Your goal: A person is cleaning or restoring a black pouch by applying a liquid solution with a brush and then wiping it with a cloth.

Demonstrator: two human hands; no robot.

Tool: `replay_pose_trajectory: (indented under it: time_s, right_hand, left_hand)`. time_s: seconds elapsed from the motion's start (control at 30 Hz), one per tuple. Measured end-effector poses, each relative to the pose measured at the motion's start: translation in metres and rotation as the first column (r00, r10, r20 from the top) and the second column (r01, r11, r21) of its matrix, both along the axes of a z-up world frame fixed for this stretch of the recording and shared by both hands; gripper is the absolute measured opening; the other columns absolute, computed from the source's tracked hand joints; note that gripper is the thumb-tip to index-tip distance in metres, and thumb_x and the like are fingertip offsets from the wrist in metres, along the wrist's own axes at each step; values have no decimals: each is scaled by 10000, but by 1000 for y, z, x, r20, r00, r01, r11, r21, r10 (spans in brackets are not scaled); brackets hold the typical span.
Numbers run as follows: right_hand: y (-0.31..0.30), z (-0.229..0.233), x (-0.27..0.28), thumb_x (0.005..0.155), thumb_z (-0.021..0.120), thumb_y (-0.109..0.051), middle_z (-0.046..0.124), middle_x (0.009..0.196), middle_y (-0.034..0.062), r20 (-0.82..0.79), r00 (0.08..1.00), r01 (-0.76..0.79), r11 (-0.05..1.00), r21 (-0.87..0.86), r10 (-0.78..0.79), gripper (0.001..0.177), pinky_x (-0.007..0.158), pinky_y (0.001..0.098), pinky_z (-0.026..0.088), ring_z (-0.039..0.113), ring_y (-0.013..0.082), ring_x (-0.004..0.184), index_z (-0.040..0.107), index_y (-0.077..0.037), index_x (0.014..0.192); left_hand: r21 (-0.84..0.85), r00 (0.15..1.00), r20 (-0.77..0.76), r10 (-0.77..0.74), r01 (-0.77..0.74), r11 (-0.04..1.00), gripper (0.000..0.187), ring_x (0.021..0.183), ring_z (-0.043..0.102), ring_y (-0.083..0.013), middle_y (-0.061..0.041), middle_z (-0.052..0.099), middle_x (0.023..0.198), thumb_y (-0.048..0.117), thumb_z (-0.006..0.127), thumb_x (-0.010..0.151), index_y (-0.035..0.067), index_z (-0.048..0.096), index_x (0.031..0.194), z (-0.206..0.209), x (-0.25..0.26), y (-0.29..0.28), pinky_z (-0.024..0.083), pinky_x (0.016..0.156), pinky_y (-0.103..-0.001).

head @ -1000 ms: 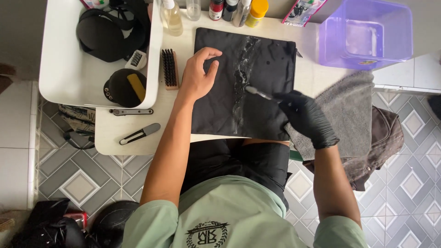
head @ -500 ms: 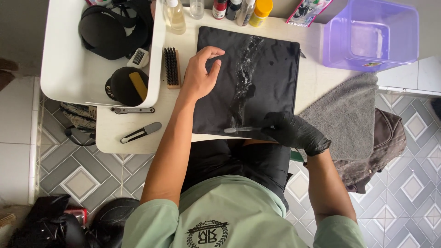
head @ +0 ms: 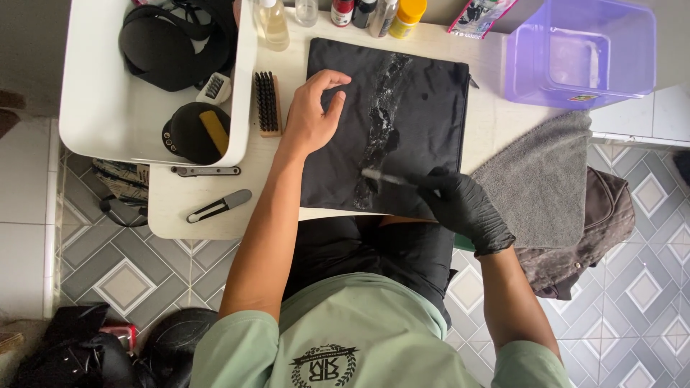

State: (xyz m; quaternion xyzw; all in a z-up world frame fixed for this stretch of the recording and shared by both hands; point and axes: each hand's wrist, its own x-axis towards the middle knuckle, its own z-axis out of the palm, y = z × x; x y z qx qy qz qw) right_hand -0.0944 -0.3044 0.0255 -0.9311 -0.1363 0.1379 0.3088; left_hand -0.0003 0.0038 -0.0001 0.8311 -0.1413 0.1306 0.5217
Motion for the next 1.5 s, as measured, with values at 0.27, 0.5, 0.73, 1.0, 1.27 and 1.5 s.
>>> replay_pose_trajectory:
  time_s: [0.27, 0.5, 0.73, 1.0, 1.27, 1.5]
  right_hand:
    - [-32, -15, -8, 942, 694, -144, 656, 852, -24, 84, 993, -81, 997, 2, 80, 194, 676, 318, 475, 633, 155, 712, 778, -195, 1110]
    - [-26, -4, -12, 918, 664, -123, 660, 842, -26, -26, 987, -156, 988, 18, 157, 215, 651, 317, 466, 632, 117, 732, 778, -159, 1097]
    - [-15, 0, -14, 919, 649, -112, 670, 967, 1, -20, 978, -206, 975, 85, 209, 304, 717, 316, 499, 666, 168, 831, 764, -190, 1189]
    - [-12, -2, -15, 923, 623, -140, 740, 1075, -31, -63, 955, -289, 957, 27, 290, 394, 742, 341, 533, 740, 206, 911, 734, -316, 1257]
    - [-4, 6, -11, 980, 610, -202, 742, 1104, 68, -84, 920, -364, 915, 175, 383, 303, 825, 322, 564, 746, 225, 953, 726, -189, 1259]
    - [-5, 15, -3, 847, 743, -68, 720, 908, 206, 4, 993, -118, 979, 166, 119, 177, 756, 456, 554, 709, 431, 905, 785, -94, 1016]
  left_hand:
    - [-22, 998, -33, -45, 45, 999, 198, 1130, 653, -283, -98, 693, 1192, 89, 522, 1007, 52, 642, 1160, 4, -1, -1, 511, 1004, -389]
    - [-11, 999, -4, -51, 51, 999, 198, 1115, 657, -295, -110, 691, 1181, 116, 514, 1022, 44, 635, 1160, 0, 1, -1, 517, 996, -397]
    - [-19, 999, -20, -46, 45, 999, 200, 1115, 656, -280, -100, 693, 1180, 86, 523, 1004, 52, 643, 1161, 2, 1, -2, 511, 999, -384]
    - [-22, 998, -30, -47, 46, 999, 198, 1124, 655, -281, -98, 695, 1183, 87, 519, 1010, 54, 642, 1163, 2, 1, -2, 509, 1008, -386]
    - [-10, 998, -34, -43, 43, 999, 199, 1122, 652, -284, -97, 689, 1194, 97, 518, 1009, 61, 636, 1166, 2, 0, -1, 510, 994, -389]
    - [22, 1000, 1, -3, 3, 1000, 191, 1112, 696, -301, -104, 725, 1088, 70, 553, 988, 98, 660, 1143, -1, 1, -1, 542, 980, -417]
